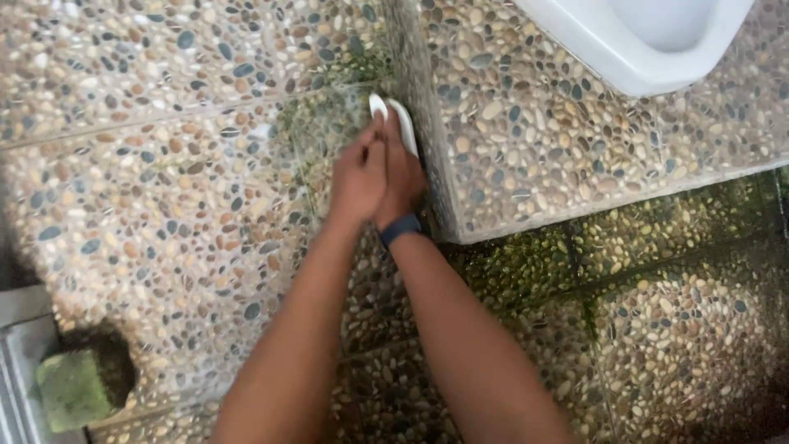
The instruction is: The person scrubs the tiled floor and the base of a squat toilet using a white brush and a green cleaning solution. They repeatedly scrub the grout lines and the area around the toilet fixture.
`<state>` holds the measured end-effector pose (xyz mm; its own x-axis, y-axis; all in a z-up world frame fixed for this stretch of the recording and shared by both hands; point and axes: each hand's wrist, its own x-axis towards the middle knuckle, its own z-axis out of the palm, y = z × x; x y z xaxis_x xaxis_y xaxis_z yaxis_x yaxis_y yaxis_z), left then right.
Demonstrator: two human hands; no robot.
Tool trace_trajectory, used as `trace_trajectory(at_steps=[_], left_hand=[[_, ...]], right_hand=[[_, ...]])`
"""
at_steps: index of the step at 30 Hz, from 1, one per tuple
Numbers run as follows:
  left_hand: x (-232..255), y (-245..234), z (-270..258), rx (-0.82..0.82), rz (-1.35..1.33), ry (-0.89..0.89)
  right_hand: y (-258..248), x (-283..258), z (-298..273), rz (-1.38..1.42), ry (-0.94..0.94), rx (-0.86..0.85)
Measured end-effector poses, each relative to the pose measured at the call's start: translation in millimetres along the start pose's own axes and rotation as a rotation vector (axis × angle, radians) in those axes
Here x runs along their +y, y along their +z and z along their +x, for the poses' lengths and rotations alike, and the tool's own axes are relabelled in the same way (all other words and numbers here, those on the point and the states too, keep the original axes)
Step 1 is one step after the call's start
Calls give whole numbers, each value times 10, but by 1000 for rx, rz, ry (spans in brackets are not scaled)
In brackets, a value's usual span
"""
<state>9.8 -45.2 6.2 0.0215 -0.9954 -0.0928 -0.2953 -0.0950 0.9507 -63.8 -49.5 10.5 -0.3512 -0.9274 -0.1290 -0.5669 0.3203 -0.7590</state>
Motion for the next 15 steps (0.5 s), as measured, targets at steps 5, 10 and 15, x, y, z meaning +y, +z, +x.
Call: trace_trajectory(at_steps=[5,10,15], left_hand=[[-139,-82,866,-4,-14,149],[-53,-218,1309,-66,81,120],[208,-323,1210,-136,149,-75]], right_hand=[[274,-192,697,589,238,-28],[586,-282,1067,264,285,77],[520,-318,1001,290,249,28]])
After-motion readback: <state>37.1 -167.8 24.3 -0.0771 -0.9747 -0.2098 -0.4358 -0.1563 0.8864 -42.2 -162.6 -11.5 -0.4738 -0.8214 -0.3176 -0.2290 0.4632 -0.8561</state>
